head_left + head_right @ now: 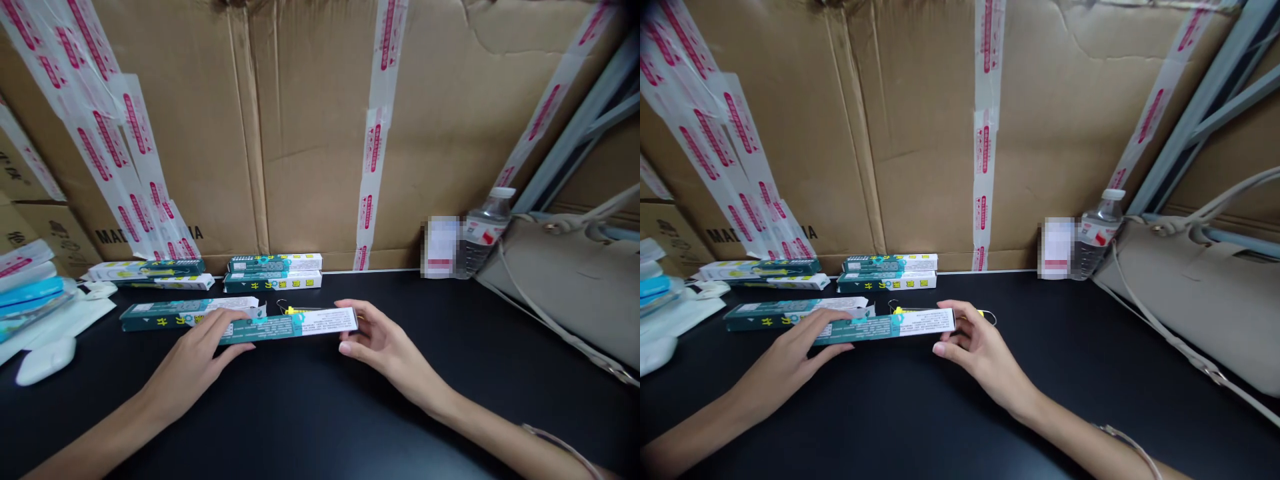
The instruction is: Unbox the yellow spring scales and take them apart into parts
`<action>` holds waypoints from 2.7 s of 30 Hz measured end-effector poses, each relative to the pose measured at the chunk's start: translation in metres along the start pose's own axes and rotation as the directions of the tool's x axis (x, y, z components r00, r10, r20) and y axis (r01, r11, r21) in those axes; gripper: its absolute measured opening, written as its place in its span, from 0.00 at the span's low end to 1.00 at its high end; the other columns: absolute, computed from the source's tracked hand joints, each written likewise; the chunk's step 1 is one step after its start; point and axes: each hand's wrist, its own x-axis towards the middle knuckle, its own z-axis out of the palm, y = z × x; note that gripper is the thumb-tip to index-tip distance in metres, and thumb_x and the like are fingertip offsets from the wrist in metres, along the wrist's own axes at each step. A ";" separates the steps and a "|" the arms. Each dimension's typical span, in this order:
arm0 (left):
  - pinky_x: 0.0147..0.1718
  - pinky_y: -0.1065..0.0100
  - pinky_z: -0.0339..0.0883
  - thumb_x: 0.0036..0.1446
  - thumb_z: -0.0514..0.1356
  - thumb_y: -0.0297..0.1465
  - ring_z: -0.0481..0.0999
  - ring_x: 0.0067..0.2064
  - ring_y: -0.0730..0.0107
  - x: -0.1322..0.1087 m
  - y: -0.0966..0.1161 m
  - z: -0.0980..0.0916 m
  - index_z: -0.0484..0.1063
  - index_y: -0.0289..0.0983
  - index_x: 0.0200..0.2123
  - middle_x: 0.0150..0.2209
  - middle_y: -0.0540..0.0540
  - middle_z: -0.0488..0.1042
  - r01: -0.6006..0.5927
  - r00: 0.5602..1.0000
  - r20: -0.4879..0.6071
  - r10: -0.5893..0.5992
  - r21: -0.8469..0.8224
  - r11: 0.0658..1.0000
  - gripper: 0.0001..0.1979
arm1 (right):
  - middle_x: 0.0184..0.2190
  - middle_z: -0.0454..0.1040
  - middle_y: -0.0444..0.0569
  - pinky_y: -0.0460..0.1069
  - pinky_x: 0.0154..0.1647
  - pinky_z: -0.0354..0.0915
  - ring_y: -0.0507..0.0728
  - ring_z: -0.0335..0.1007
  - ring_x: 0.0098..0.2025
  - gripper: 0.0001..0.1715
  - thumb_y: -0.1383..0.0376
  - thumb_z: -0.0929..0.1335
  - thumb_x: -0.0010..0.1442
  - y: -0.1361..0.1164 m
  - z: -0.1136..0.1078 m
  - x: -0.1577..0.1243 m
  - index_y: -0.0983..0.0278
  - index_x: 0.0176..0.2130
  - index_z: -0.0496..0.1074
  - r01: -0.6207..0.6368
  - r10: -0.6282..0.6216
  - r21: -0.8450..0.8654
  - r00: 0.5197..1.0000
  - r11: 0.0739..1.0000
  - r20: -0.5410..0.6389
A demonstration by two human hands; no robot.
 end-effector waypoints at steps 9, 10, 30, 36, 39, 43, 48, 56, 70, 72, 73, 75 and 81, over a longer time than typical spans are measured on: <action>0.57 0.55 0.68 0.68 0.52 0.49 0.73 0.58 0.57 -0.001 -0.006 0.002 0.66 0.46 0.55 0.55 0.47 0.73 0.012 0.998 0.058 -0.011 -0.028 1.000 0.19 | 0.47 0.78 0.50 0.53 0.42 0.79 0.60 0.78 0.44 0.15 0.62 0.76 0.56 -0.001 -0.003 -0.007 0.57 0.45 0.80 0.151 -0.194 -0.267 0.971 0.952 -0.142; 0.57 0.54 0.68 0.68 0.53 0.49 0.73 0.57 0.56 -0.001 -0.007 0.001 0.66 0.45 0.55 0.54 0.46 0.74 -0.014 0.999 0.053 0.015 -0.015 1.000 0.20 | 0.46 0.79 0.50 0.53 0.42 0.79 0.61 0.78 0.46 0.15 0.62 0.76 0.55 -0.002 -0.002 -0.008 0.57 0.44 0.80 0.167 -0.218 -0.296 0.965 0.940 -0.147; 0.28 0.67 0.70 0.59 0.57 0.32 0.80 0.32 0.64 -0.004 -0.008 -0.015 0.67 0.39 0.38 0.33 0.49 0.77 -0.331 0.942 0.102 0.320 0.123 0.936 0.05 | 0.41 0.81 0.50 0.50 0.30 0.77 0.62 0.78 0.45 0.11 0.63 0.79 0.50 -0.010 0.000 -0.010 0.57 0.35 0.80 0.214 -0.265 -0.324 0.957 0.922 -0.121; 0.27 0.68 0.67 0.59 0.57 0.33 0.79 0.29 0.67 -0.002 -0.003 -0.017 0.66 0.40 0.37 0.30 0.52 0.76 -0.270 0.956 0.138 0.257 0.087 0.959 0.04 | 0.41 0.82 0.52 0.52 0.32 0.75 0.64 0.78 0.44 0.15 0.57 0.79 0.50 -0.009 0.000 -0.010 0.60 0.27 0.72 0.156 -0.237 -0.371 0.955 0.915 -0.181; 0.27 0.68 0.66 0.61 0.57 0.34 0.78 0.29 0.67 -0.002 -0.001 -0.018 0.67 0.40 0.38 0.30 0.53 0.75 -0.285 0.953 0.144 0.268 0.109 0.952 0.05 | 0.42 0.82 0.50 0.51 0.29 0.71 0.60 0.75 0.37 0.16 0.56 0.79 0.50 -0.007 -0.002 -0.008 0.58 0.34 0.74 0.094 -0.184 -0.409 0.965 0.908 -0.186; 0.28 0.67 0.66 0.62 0.57 0.34 0.78 0.30 0.66 -0.004 -0.003 -0.016 0.66 0.39 0.40 0.31 0.52 0.75 -0.302 0.946 0.163 0.280 0.130 0.944 0.06 | 0.40 0.81 0.48 0.51 0.25 0.66 0.56 0.67 0.28 0.21 0.56 0.78 0.52 -0.003 -0.004 -0.008 0.55 0.46 0.77 0.126 -0.246 -0.521 0.955 0.844 -0.167; 0.29 0.67 0.65 0.62 0.56 0.34 0.77 0.32 0.66 -0.005 -0.006 -0.014 0.65 0.40 0.41 0.32 0.51 0.75 -0.279 0.952 0.165 0.258 0.120 0.953 0.06 | 0.42 0.80 0.50 0.51 0.26 0.68 0.58 0.72 0.33 0.14 0.56 0.78 0.52 -0.002 -0.004 -0.012 0.57 0.38 0.77 0.172 -0.301 -0.524 0.938 0.834 -0.171; 0.30 0.67 0.67 0.61 0.57 0.35 0.77 0.32 0.66 -0.004 -0.008 -0.016 0.67 0.40 0.42 0.34 0.50 0.76 -0.236 0.959 0.185 0.215 0.103 0.966 0.08 | 0.36 0.78 0.47 0.49 0.19 0.64 0.54 0.63 0.25 0.14 0.59 0.78 0.53 -0.009 0.000 -0.017 0.56 0.38 0.74 0.251 -0.408 -0.665 0.908 0.703 -0.089; 0.34 0.66 0.69 0.69 0.51 0.37 0.81 0.39 0.62 -0.007 -0.012 -0.011 0.68 0.37 0.52 0.41 0.45 0.79 -0.414 0.909 0.123 0.399 0.148 0.898 0.14 | 0.43 0.78 0.47 0.54 0.46 0.71 0.60 0.75 0.45 0.14 0.59 0.75 0.60 -0.004 -0.004 -0.009 0.57 0.46 0.74 0.322 -0.411 -0.656 0.911 0.683 0.019; 0.34 0.65 0.70 0.69 0.52 0.37 0.81 0.40 0.61 -0.006 -0.011 -0.011 0.68 0.37 0.52 0.41 0.45 0.79 -0.422 0.906 0.114 0.407 0.172 0.890 0.14 | 0.36 0.77 0.46 0.52 0.39 0.70 0.59 0.75 0.38 0.12 0.60 0.76 0.58 -0.004 -0.003 -0.011 0.59 0.39 0.72 0.292 -0.428 -0.665 0.903 0.688 -0.046; 0.34 0.65 0.70 0.69 0.52 0.37 0.81 0.40 0.61 -0.005 -0.011 -0.011 0.68 0.37 0.52 0.41 0.45 0.79 -0.426 0.905 0.111 0.412 0.181 0.887 0.14 | 0.33 0.76 0.44 0.51 0.35 0.69 0.58 0.74 0.35 0.13 0.60 0.76 0.57 -0.004 -0.003 -0.011 0.59 0.36 0.70 0.280 -0.430 -0.669 0.900 0.689 -0.067; 0.35 0.65 0.71 0.69 0.53 0.37 0.81 0.40 0.61 -0.005 -0.010 -0.011 0.69 0.36 0.52 0.41 0.44 0.79 -0.429 0.903 0.106 0.416 0.190 0.883 0.15 | 0.29 0.73 0.43 0.50 0.32 0.67 0.56 0.71 0.31 0.15 0.61 0.75 0.58 -0.006 -0.002 -0.012 0.59 0.31 0.66 0.280 -0.426 -0.666 0.903 0.692 -0.063; 0.39 0.62 0.73 0.70 0.52 0.38 0.81 0.45 0.57 -0.007 -0.013 -0.010 0.69 0.35 0.54 0.45 0.42 0.80 -0.423 0.903 0.052 0.426 0.275 0.863 0.17 | 0.36 0.76 0.46 0.50 0.40 0.67 0.57 0.73 0.38 0.09 0.60 0.64 0.69 -0.010 -0.003 -0.012 0.59 0.41 0.72 0.227 -0.263 -0.502 0.965 0.835 0.000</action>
